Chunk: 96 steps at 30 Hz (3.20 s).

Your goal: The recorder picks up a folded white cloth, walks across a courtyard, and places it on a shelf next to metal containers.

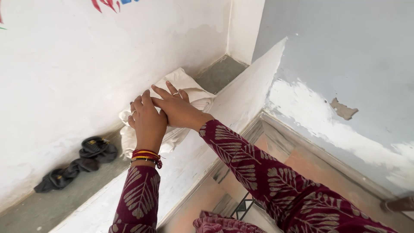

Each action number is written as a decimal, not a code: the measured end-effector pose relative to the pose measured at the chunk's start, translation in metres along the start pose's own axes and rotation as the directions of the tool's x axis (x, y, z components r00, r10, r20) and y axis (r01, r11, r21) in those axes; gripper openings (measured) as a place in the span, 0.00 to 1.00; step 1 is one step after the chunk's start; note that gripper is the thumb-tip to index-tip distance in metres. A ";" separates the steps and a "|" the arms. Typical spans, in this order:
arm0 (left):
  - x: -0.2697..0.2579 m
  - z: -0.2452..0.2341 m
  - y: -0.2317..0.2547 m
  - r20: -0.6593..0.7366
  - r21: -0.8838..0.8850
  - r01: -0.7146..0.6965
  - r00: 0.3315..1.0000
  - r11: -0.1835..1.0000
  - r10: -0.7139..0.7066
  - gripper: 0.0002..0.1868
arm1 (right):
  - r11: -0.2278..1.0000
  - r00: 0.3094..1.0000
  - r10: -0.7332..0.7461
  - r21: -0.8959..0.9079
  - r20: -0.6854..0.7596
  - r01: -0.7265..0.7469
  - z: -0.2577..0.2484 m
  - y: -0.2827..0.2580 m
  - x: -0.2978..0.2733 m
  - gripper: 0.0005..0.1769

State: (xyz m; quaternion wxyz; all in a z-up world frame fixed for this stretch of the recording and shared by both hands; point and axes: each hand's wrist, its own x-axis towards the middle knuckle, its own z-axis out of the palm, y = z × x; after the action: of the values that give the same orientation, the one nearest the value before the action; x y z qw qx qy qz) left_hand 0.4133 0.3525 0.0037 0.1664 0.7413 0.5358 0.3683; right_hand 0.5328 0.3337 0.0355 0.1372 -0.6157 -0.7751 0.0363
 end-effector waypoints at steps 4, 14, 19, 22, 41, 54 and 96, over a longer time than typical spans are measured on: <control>0.004 0.026 0.007 -0.013 0.018 0.027 1.000 0.999 -0.027 0.38 | 0.999 0.999 -0.027 0.022 0.036 0.026 0.005 0.029 0.002 0.39; -0.013 0.062 -0.001 0.055 0.053 0.159 0.985 0.986 -0.162 0.39 | 0.993 0.985 -0.084 0.092 0.148 0.071 0.039 0.059 -0.003 0.43; -0.016 0.065 -0.001 0.034 0.054 0.166 0.985 0.985 -0.168 0.45 | 0.992 0.981 -0.113 0.072 0.155 0.103 0.067 0.073 0.003 0.48; -0.015 0.058 0.011 -0.027 0.131 0.091 0.996 0.987 -0.089 0.48 | 0.989 0.988 -0.137 0.060 0.064 0.133 0.076 0.076 0.005 0.51; -0.020 0.116 -0.029 0.215 0.462 -0.042 0.974 0.886 -0.066 0.70 | 0.985 0.976 -0.064 -0.143 0.210 0.095 0.086 0.109 -0.019 0.84; -0.029 0.138 -0.047 0.292 0.603 -0.048 0.942 0.797 -0.164 0.68 | 0.986 0.988 -0.145 -0.094 -0.057 0.140 0.118 0.125 -0.016 0.63; -0.077 0.012 0.017 -0.010 0.606 -0.309 0.919 0.733 0.395 0.06 | 0.979 0.888 -0.079 -0.205 -0.454 -0.018 0.022 0.014 -0.090 0.22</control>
State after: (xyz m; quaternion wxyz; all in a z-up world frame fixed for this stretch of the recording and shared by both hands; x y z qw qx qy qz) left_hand 0.4211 0.2770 -0.0221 -0.1837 0.8164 0.4832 0.2573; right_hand 0.5584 0.2522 -0.0041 0.2536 -0.6053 -0.7297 -0.1919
